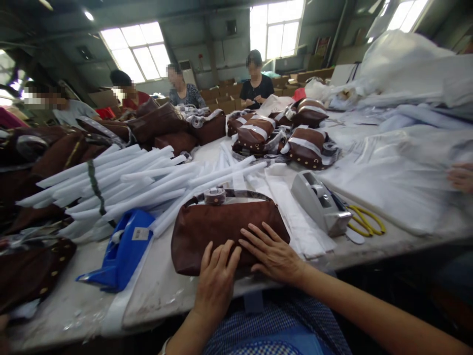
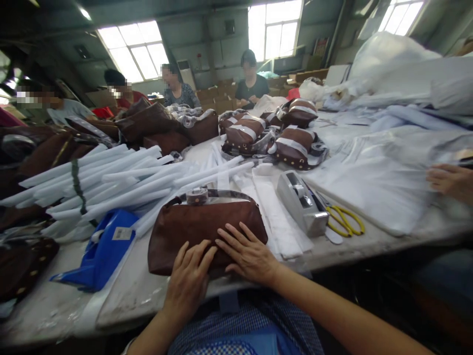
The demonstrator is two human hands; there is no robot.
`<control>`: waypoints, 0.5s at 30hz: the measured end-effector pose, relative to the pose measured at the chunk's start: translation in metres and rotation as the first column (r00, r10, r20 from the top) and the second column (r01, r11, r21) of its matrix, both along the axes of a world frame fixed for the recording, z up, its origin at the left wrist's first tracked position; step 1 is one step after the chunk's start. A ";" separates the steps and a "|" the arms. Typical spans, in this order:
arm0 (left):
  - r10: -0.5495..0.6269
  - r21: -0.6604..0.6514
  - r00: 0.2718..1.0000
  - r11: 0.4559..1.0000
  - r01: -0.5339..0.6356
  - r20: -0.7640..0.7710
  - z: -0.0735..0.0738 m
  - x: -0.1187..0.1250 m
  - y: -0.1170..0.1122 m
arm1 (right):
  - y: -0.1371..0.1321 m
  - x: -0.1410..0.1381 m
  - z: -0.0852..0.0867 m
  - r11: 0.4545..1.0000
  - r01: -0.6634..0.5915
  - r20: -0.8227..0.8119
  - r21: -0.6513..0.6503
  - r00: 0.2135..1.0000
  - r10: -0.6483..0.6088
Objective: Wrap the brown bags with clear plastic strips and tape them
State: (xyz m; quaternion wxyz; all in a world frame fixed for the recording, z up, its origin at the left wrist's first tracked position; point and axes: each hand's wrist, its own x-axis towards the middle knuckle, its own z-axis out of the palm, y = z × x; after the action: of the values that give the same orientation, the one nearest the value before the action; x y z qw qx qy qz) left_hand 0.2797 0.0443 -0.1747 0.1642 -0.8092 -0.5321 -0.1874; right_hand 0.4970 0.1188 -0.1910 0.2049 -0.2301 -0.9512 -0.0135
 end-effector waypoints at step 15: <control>-0.214 0.226 0.967 0.944 0.242 -0.138 -0.035 -0.002 0.016 | 0.147 -0.029 0.071 0.685 0.415 -0.157 -0.598 0.778 -0.608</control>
State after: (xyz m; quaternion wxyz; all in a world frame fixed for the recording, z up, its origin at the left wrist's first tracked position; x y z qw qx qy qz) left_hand 0.2776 0.0598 -0.2100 0.2678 -0.8486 -0.3981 -0.2228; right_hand 0.4679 0.2661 -0.1204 0.2828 -0.5365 -0.7601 0.2335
